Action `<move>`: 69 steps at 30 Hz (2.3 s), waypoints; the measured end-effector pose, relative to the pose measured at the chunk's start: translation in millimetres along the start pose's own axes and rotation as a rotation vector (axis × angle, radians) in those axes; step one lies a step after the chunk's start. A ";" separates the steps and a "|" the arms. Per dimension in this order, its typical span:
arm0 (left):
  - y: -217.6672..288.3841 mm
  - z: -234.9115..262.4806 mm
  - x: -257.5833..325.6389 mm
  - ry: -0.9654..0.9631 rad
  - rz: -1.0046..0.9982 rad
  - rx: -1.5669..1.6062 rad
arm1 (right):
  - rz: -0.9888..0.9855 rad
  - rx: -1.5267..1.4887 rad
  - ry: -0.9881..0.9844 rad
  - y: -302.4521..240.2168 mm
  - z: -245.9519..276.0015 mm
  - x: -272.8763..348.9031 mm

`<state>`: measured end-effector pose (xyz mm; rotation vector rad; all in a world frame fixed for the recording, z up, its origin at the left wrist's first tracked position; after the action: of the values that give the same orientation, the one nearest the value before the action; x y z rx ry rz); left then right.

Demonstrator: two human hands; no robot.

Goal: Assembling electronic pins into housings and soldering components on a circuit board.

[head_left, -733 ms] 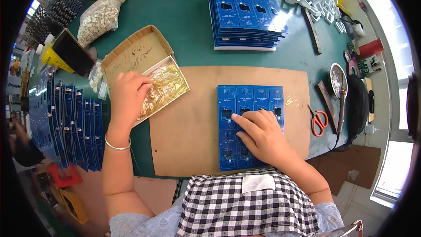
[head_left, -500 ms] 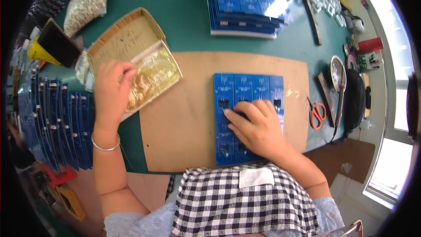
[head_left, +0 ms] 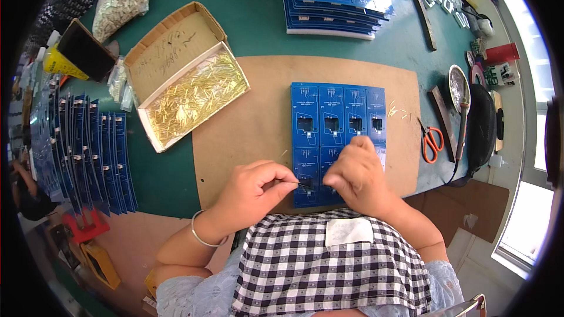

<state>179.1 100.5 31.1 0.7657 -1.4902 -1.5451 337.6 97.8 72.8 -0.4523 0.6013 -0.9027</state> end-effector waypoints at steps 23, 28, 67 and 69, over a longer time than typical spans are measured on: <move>11.8 -19.8 -14.8 -0.028 -0.202 -0.164 | -0.045 -0.297 0.150 4.4 -1.5 12.4; 5.2 -2.2 -20.8 0.068 -0.151 -0.128 | -0.507 -0.614 0.289 54.6 16.6 32.7; 5.5 -3.2 31.1 0.207 -0.312 -0.284 | -0.133 0.078 0.028 -9.7 -27.7 7.7; 5.0 -2.8 30.8 0.204 -0.315 -0.279 | -0.141 0.117 0.007 -9.3 -28.9 7.8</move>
<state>168.1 72.4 39.5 0.9909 -1.0126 -1.8001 316.9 82.9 54.5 -0.3901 0.5244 -1.0681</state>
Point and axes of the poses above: each hand's wrist, its own x-axis away from the middle knuckle, its own z-axis out of the back of the hand, y = z × x, the point moved 8 cm from there along -x, towards the middle knuckle, and after that the axes turned 3 degrees about x, right-handed, at the moved point
